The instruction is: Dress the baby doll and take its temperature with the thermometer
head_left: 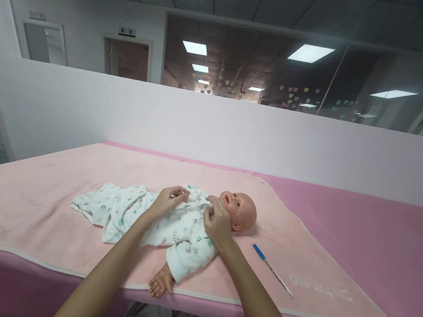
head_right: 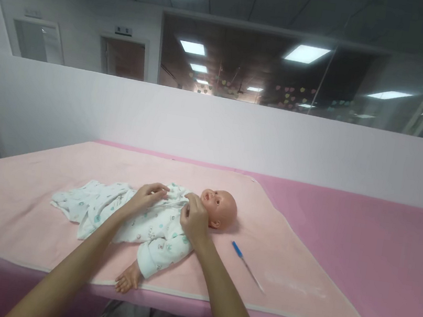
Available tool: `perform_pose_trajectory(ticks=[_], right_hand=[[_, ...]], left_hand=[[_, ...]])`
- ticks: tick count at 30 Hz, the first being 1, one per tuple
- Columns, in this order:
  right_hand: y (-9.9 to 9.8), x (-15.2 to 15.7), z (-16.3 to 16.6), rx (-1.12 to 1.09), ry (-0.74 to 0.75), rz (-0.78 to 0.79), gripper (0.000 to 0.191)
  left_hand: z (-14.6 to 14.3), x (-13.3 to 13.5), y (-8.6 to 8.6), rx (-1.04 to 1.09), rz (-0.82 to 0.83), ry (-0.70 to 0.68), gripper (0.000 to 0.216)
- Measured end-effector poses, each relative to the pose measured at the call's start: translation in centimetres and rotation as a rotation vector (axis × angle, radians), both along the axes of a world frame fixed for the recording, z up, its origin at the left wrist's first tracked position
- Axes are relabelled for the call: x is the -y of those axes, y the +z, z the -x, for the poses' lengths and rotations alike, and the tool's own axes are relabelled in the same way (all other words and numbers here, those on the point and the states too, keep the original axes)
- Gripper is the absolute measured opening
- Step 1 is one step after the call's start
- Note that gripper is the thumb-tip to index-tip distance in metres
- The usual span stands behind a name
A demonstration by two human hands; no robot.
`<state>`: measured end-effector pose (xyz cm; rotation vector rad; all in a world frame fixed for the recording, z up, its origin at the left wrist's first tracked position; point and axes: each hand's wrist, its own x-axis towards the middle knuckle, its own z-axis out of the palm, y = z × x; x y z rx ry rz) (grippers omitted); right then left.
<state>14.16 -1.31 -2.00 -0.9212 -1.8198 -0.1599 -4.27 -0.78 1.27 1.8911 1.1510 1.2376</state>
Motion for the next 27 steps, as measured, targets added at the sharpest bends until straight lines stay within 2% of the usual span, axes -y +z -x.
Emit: perform_pose_trajectory(ticks=[4,7,16,21,27], right_hand=[[1.4,-0.4,0.9,0.257,0.108,-0.107,0.021],[2.2,-0.9,1.9,0.377,0.135,-0.127,0.013],[1.5,-1.4,2.2,0.231,0.142,-0.002,0.009],[0.9,-1.4,2.0,0.205,0.160,0.027,0.008],[0.7,-1.1,2.0,0.172,0.170,0.039,0.008]], left_hand=[[0.9,1.1,-0.1,-0.148,0.026,-0.133,0.031],[0.9,1.2,-0.4,-0.166,0.005,-0.142,0.028],[0.8,0.4,-1.3,-0.114,-0.041,-0.067,0.017],[0.6,0.6,-1.4,-0.119,-0.095,-0.045,0.014],[0.4,0.5,-1.5,-0.133,-0.083,-0.007,0.014]])
